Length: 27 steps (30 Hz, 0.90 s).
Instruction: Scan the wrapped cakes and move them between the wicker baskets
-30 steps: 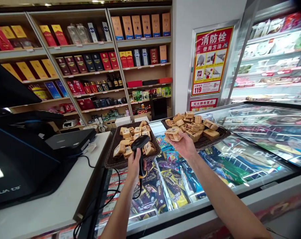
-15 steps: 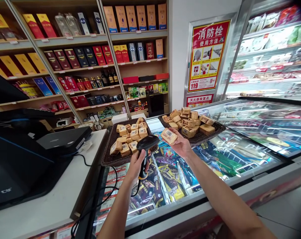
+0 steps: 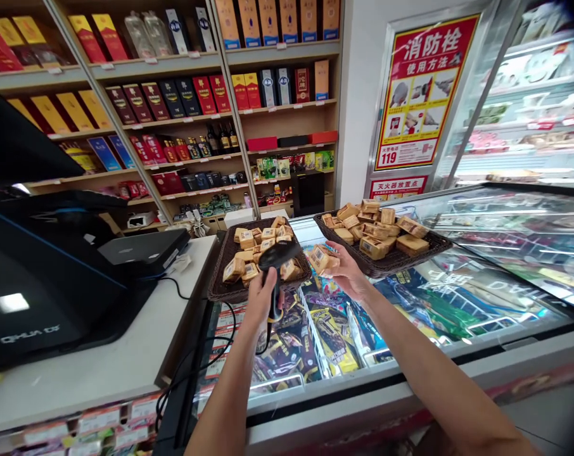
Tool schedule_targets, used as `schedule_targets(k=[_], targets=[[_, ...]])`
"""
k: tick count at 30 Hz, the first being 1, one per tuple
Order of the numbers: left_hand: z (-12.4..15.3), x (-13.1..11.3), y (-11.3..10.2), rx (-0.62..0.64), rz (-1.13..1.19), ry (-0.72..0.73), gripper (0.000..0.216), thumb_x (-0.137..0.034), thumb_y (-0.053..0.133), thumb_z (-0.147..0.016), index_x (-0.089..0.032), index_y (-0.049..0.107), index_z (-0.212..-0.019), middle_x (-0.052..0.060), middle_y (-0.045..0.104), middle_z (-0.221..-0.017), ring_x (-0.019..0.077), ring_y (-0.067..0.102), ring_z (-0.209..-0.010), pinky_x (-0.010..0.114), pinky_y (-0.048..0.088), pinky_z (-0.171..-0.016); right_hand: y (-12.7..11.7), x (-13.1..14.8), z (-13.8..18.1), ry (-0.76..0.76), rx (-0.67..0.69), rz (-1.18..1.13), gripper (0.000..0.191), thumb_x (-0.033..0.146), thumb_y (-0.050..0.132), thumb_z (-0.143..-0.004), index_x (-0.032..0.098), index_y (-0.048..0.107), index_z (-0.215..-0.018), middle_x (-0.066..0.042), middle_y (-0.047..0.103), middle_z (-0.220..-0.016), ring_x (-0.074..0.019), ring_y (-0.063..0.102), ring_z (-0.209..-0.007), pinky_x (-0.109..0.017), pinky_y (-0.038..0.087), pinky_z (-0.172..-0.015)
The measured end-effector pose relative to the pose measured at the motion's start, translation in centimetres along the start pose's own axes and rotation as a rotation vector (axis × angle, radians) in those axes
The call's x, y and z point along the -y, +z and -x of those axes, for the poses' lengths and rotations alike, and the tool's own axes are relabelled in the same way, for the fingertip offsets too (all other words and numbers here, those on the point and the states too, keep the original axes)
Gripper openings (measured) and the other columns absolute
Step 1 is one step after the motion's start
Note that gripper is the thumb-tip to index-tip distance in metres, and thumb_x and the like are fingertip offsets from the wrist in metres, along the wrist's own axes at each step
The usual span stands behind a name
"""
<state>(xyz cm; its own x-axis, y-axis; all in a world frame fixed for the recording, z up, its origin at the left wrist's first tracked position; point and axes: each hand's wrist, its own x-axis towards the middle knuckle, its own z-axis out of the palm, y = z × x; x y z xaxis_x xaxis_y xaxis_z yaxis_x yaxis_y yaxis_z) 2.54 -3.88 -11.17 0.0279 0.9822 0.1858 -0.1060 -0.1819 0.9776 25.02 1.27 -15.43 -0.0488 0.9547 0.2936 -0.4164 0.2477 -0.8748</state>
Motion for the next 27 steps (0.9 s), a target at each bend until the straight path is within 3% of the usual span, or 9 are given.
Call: schedule_targets(k=[5, 8, 11, 14, 16, 19, 23, 27], targets=[[-1.3, -1.2, -2.2, -0.463, 0.139, 0.174, 0.060, -0.078, 0.063, -0.073, -0.019, 0.055, -0.082, -0.007, 0.051, -0.045, 0.0090, 0.047, -0.032, 0.018, 0.034, -0.033, 4.3, -0.8, -1.2, -0.047, -0.018, 0.483, 0.070, 0.050, 0.085, -0.060, 0.026, 0.061, -0.122, -0.007, 0.062, -0.117, -0.0235, 0.066, -0.096, -0.037, 0.057, -0.081], [-1.6, -1.3, -2.7, -0.569, 0.214, 0.211, 0.062, -0.079, 0.063, -0.071, -0.019, 0.054, -0.084, -0.007, 0.053, -0.047, 0.0086, 0.047, -0.034, 0.019, 0.037, -0.034, 8.5, -1.5, -2.3, -0.124, -0.141, 0.861, 0.058, 0.061, 0.081, -0.063, 0.023, 0.068, -0.105, -0.009, 0.057, -0.111, -0.0262, 0.064, -0.096, -0.039, 0.056, -0.083], [-1.6, -1.4, -2.7, -0.566, 0.230, 0.223, 0.065, -0.080, 0.063, -0.070, -0.018, 0.055, -0.085, -0.007, 0.053, -0.048, 0.0081, 0.047, -0.034, 0.019, 0.035, -0.034, 12.0, -2.5, -2.8, -0.150, -0.196, 1.184, 0.057, 0.067, 0.074, -0.070, 0.021, 0.067, -0.103, -0.012, 0.054, -0.116, -0.0276, 0.064, -0.094, -0.040, 0.054, -0.079], [-1.4, -1.6, -2.6, -0.568, 0.238, 0.241, 0.066, -0.081, 0.064, -0.069, -0.018, 0.055, -0.087, -0.006, 0.055, -0.053, 0.0075, 0.048, -0.035, 0.018, 0.035, -0.033, 13.5, -3.4, -2.5, -0.191, -0.039, 1.395, 0.040, 0.058, 0.069, -0.083, 0.024, 0.066, -0.104, -0.011, 0.057, -0.116, -0.0268, 0.065, -0.092, -0.035, 0.051, -0.072], [-1.3, -1.6, -2.5, -0.561, 0.237, 0.235, 0.064, -0.080, 0.064, -0.070, -0.019, 0.054, -0.086, -0.007, 0.055, -0.055, 0.0074, 0.048, -0.035, 0.019, 0.038, -0.034, 13.1, -3.6, -2.1, -0.218, 0.055, 1.455, 0.026, 0.046, 0.068, -0.088, 0.027, 0.066, -0.104, -0.009, 0.060, -0.114, -0.0270, 0.065, -0.095, -0.034, 0.050, -0.070], [-1.2, -1.2, -2.1, -0.503, 0.219, 0.199, 0.062, -0.078, 0.065, -0.071, -0.019, 0.054, -0.085, -0.007, 0.053, -0.052, 0.0084, 0.049, -0.035, 0.019, 0.040, -0.034, 11.1, -3.1, -2.1, -0.288, 0.053, 1.464, 0.019, 0.037, 0.066, -0.090, 0.026, 0.067, -0.106, -0.009, 0.061, -0.118, -0.0273, 0.063, -0.101, -0.035, 0.050, -0.072], [-1.1, -0.5, -1.4, -0.364, 0.189, 0.160, 0.058, -0.074, 0.066, -0.073, -0.019, 0.056, -0.085, -0.006, 0.054, -0.051, 0.0091, 0.050, -0.034, 0.018, 0.036, -0.032, 8.7, -2.0, -3.1, -0.319, 0.004, 1.458, 0.039, 0.045, 0.078, -0.079, 0.023, 0.067, -0.110, -0.009, 0.061, -0.118, -0.0283, 0.057, -0.110, -0.039, 0.049, -0.087], [-1.1, -0.1, -0.8, -0.323, 0.144, 0.132, 0.057, -0.074, 0.065, -0.075, -0.018, 0.056, -0.083, -0.006, 0.053, -0.046, 0.0121, 0.055, -0.036, 0.018, 0.037, -0.033, 8.9, -2.5, -3.9, -0.306, 0.027, 1.581, 0.052, 0.051, 0.082, -0.072, 0.020, 0.067, -0.111, -0.012, 0.060, -0.119, -0.0305, 0.053, -0.111, -0.045, 0.045, -0.095]])
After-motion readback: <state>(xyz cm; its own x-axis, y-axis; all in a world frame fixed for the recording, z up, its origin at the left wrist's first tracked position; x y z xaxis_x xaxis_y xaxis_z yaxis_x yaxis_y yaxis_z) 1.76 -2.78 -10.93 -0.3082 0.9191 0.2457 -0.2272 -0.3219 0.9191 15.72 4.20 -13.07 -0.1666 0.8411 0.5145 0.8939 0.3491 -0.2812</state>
